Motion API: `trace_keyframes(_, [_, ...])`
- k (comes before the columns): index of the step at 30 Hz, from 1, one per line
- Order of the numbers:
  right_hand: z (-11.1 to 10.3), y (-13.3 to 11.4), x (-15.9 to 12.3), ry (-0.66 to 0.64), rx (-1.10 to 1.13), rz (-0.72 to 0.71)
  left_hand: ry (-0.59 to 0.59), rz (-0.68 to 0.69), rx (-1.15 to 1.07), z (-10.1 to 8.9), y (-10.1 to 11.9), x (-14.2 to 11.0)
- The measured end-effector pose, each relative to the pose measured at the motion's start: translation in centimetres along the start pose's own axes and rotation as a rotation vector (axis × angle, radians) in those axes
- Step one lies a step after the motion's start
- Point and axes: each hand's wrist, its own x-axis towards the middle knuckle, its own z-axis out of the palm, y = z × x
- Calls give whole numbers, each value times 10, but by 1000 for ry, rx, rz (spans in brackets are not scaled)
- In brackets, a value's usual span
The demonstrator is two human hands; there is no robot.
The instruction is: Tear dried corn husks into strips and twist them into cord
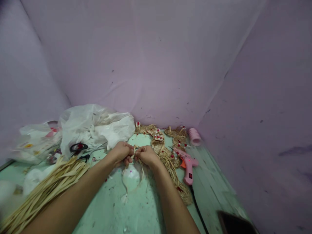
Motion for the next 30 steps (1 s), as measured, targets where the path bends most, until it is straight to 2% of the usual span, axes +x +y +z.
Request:
trace_keyframes(3, [0,0,0,-11,44,1,-87,-49,-126,-3,-3,4])
trace_keyframes(6, [2,0,0,-7,-20,-3,-152,-119,-68,-8,-5,5])
trace_keyframes(8, [2,1,0,2,-153,-47,-109,-111,56,-10,-6,6])
trace_keyframes(13, [1,-6,-5,70,-648,-261,17,1,325,-8,-8,10])
trace_keyframes(17, [3,-19,-14,177,-879,-212,35,56,352,-6,-11,13])
trace_keyframes(21, [8,-31,-26,287,-932,-100,23,39,264,-4,-10,9])
trace_keyframes(24, [18,-36,-32,321,-946,-77,20,-3,168,-5,-10,8])
trace_keyframes(30, [32,-37,-37,247,-925,-136,-86,-24,78,-15,-20,16])
